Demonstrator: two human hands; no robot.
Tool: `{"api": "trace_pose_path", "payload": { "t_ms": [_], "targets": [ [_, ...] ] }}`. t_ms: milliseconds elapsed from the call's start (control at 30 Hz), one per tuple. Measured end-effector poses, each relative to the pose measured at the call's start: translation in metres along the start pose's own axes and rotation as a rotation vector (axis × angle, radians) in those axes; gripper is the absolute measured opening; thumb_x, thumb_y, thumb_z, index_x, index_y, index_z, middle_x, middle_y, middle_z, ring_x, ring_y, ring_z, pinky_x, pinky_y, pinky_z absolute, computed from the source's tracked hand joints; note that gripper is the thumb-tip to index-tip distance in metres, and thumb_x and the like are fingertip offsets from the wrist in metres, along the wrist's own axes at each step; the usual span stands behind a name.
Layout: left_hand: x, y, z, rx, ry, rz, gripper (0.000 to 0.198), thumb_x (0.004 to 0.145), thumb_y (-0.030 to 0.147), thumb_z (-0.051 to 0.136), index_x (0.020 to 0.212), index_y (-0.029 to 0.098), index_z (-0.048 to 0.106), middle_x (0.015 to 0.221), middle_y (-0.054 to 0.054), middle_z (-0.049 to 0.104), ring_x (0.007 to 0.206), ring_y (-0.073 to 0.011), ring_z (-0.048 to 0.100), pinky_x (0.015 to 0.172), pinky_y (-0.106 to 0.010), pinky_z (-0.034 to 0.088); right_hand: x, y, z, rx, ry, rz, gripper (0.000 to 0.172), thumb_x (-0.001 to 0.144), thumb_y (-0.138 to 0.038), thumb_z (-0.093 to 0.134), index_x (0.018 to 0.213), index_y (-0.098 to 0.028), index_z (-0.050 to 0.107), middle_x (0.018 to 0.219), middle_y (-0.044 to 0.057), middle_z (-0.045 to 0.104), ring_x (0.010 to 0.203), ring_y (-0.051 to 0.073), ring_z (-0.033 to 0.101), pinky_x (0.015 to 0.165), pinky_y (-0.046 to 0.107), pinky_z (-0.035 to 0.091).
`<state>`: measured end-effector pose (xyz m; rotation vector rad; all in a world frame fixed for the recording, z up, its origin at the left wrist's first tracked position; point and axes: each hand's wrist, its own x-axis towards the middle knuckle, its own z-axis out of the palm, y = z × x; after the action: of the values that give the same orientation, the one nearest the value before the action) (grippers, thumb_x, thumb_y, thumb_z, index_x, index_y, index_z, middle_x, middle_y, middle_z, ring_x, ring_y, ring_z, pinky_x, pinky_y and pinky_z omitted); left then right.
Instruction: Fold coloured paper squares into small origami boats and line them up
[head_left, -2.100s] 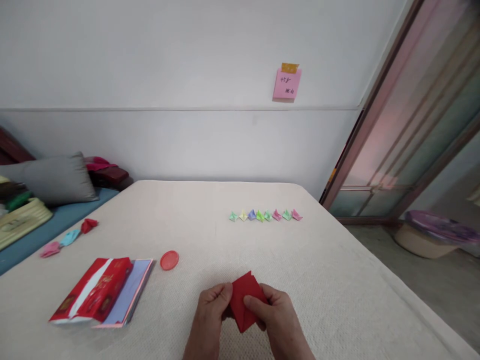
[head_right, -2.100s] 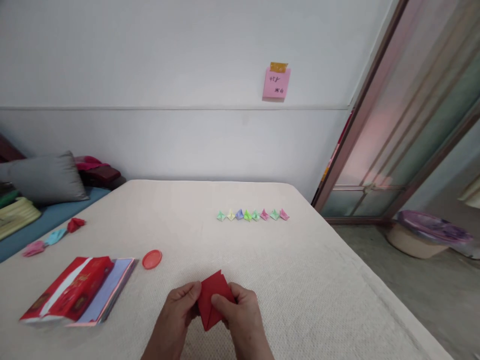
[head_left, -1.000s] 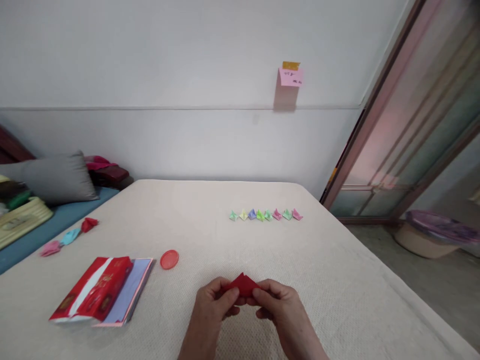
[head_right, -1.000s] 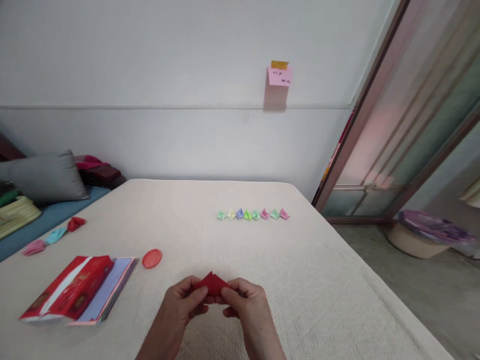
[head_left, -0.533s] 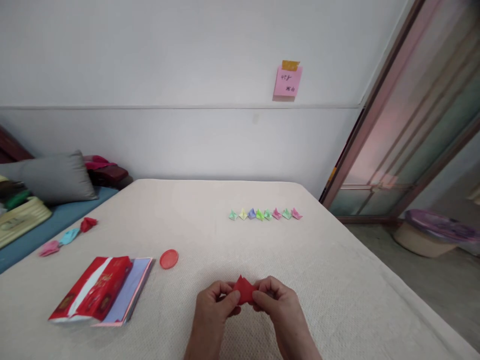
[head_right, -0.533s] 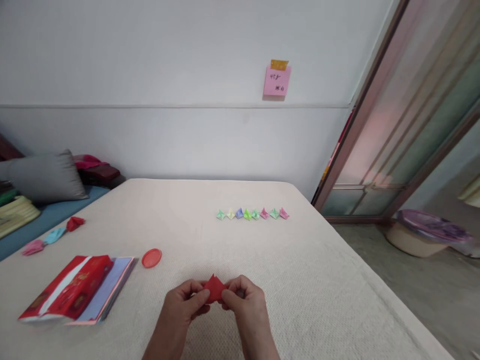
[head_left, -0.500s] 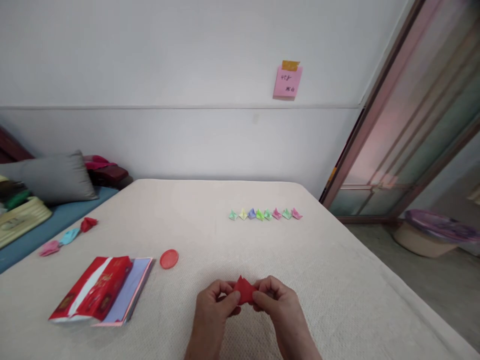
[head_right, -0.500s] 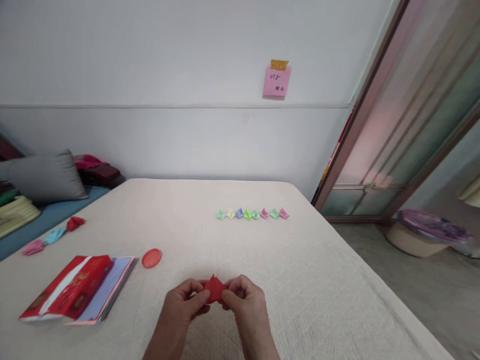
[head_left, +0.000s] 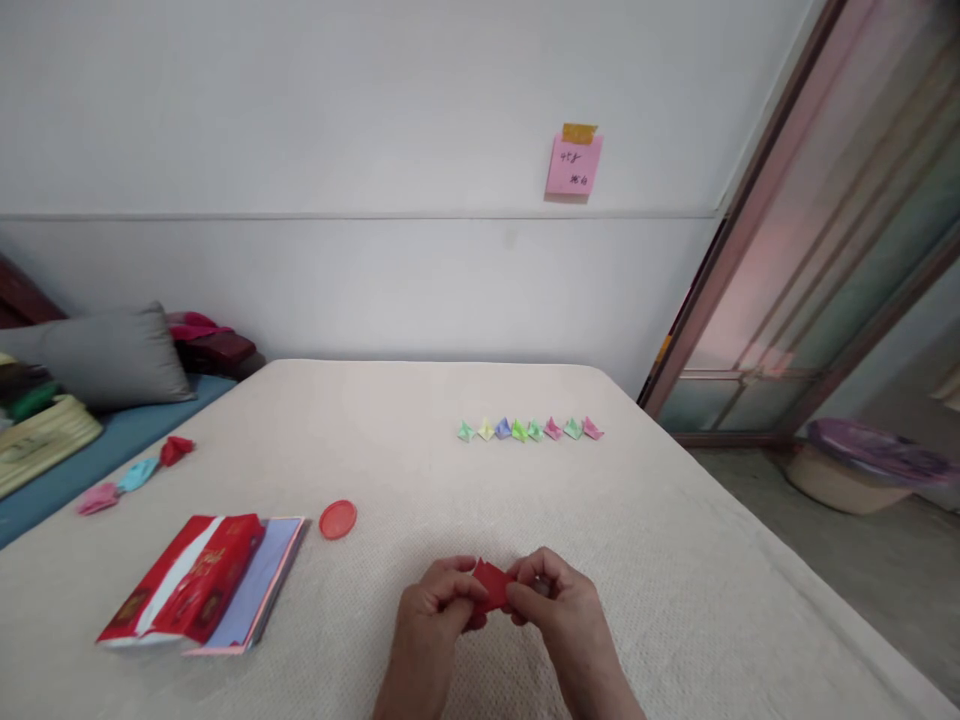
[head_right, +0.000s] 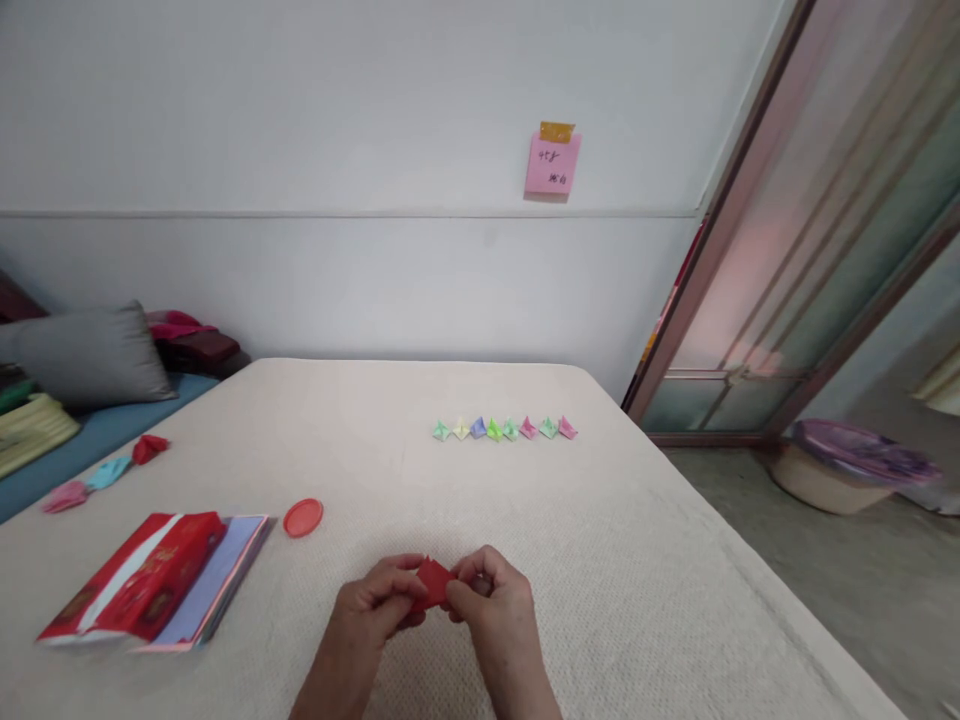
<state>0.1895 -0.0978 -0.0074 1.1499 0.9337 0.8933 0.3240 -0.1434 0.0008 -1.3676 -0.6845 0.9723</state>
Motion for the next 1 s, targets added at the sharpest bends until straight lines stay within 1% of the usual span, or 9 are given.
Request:
{"api": "trace_pose_path", "payload": {
  "t_ms": [133, 233, 300, 367, 467, 533, 700, 867, 1000],
  "targets": [
    [0.003, -0.003, -0.001, 0.066, -0.036, 0.081, 0.016, 0.065, 0.014, 0.061, 0.068, 0.019, 0.076, 0.099, -0.01, 0.069, 0.082, -0.0226, 0.065, 0.07, -0.031, 0.052, 0.005, -0.001, -0.006, 0.001, -0.069, -0.009, 0.006, 0.064, -0.013, 0.062, 0.061, -0.018, 0.064, 0.048, -0.002, 0.06, 0.048, 0.013, 0.05, 0.049, 0.024, 0.038],
    [0.006, -0.006, -0.002, 0.113, 0.005, 0.126, 0.022, 0.055, 0.008, 0.064, 0.07, 0.018, 0.077, 0.098, -0.011, 0.07, 0.086, -0.0255, 0.066, 0.078, -0.033, 0.05, 0.01, 0.001, -0.012, -0.008, -0.147, -0.104, 0.009, 0.06, -0.011, 0.065, 0.06, -0.018, 0.071, 0.071, 0.003, 0.066, 0.061, 0.015, 0.057, 0.055, 0.025, 0.043],
    [0.007, -0.007, -0.003, 0.122, 0.037, 0.114, 0.022, 0.054, 0.009, 0.066, 0.071, 0.017, 0.077, 0.099, -0.012, 0.07, 0.086, -0.0256, 0.066, 0.079, -0.033, 0.049, 0.012, 0.003, -0.014, 0.009, -0.171, -0.136, 0.014, 0.056, -0.01, 0.068, 0.063, -0.019, 0.074, 0.085, 0.005, 0.066, 0.071, 0.017, 0.061, 0.06, 0.026, 0.047],
    [0.007, -0.004, -0.005, 0.107, 0.032, 0.079, 0.017, 0.057, 0.012, 0.069, 0.072, 0.017, 0.077, 0.102, -0.012, 0.07, 0.08, -0.0234, 0.066, 0.074, -0.032, 0.05, 0.012, 0.005, -0.015, 0.04, -0.18, -0.145, 0.017, 0.055, -0.009, 0.069, 0.066, -0.02, 0.075, 0.09, 0.004, 0.066, 0.075, 0.019, 0.064, 0.064, 0.027, 0.049],
    [0.003, 0.005, -0.006, 0.036, -0.034, 0.017, 0.016, 0.064, 0.02, 0.069, 0.078, 0.018, 0.077, 0.106, -0.011, 0.069, 0.074, -0.0195, 0.064, 0.065, -0.029, 0.05, 0.009, 0.004, -0.015, 0.037, -0.2, -0.181, 0.015, 0.06, -0.009, 0.068, 0.068, -0.021, 0.073, 0.089, 0.003, 0.065, 0.071, 0.016, 0.064, 0.063, 0.026, 0.049],
    [0.0, 0.011, -0.006, -0.004, -0.076, -0.011, 0.016, 0.068, 0.022, 0.069, 0.081, 0.018, 0.076, 0.102, -0.009, 0.071, 0.075, -0.0193, 0.064, 0.066, -0.029, 0.05, 0.006, 0.001, -0.014, -0.01, -0.202, -0.22, 0.015, 0.062, -0.008, 0.068, 0.069, -0.021, 0.071, 0.087, 0.002, 0.065, 0.067, 0.014, 0.062, 0.058, 0.024, 0.047],
    [-0.004, 0.018, -0.005, -0.06, -0.112, -0.056, 0.015, 0.07, 0.025, 0.071, 0.082, 0.017, 0.076, 0.081, -0.008, 0.075, 0.079, -0.0212, 0.065, 0.067, -0.028, 0.051, 0.002, -0.013, -0.015, -0.098, -0.212, -0.254, 0.019, 0.065, -0.005, 0.064, 0.072, -0.022, 0.071, 0.083, 0.001, 0.064, 0.06, 0.012, 0.059, 0.052, 0.022, 0.045],
    [-0.005, 0.021, -0.006, -0.097, -0.154, -0.08, 0.013, 0.071, 0.022, 0.069, 0.079, 0.016, 0.076, 0.078, -0.008, 0.075, 0.077, -0.0198, 0.064, 0.064, -0.026, 0.049, -0.001, -0.026, -0.02, -0.204, -0.297, -0.257, 0.017, 0.072, -0.009, 0.06, 0.072, -0.02, 0.073, 0.079, 0.003, 0.065, 0.058, 0.013, 0.059, 0.051, 0.023, 0.045],
    [-0.004, 0.022, -0.007, -0.076, -0.177, -0.065, 0.012, 0.071, 0.021, 0.068, 0.077, 0.016, 0.077, 0.073, -0.006, 0.074, 0.073, -0.0183, 0.064, 0.061, -0.024, 0.047, -0.001, -0.027, -0.024, -0.265, -0.332, -0.272, 0.018, 0.072, -0.009, 0.061, 0.068, -0.02, 0.076, 0.071, 0.004, 0.067, 0.059, 0.014, 0.057, 0.053, 0.025, 0.044]
  ]
}}
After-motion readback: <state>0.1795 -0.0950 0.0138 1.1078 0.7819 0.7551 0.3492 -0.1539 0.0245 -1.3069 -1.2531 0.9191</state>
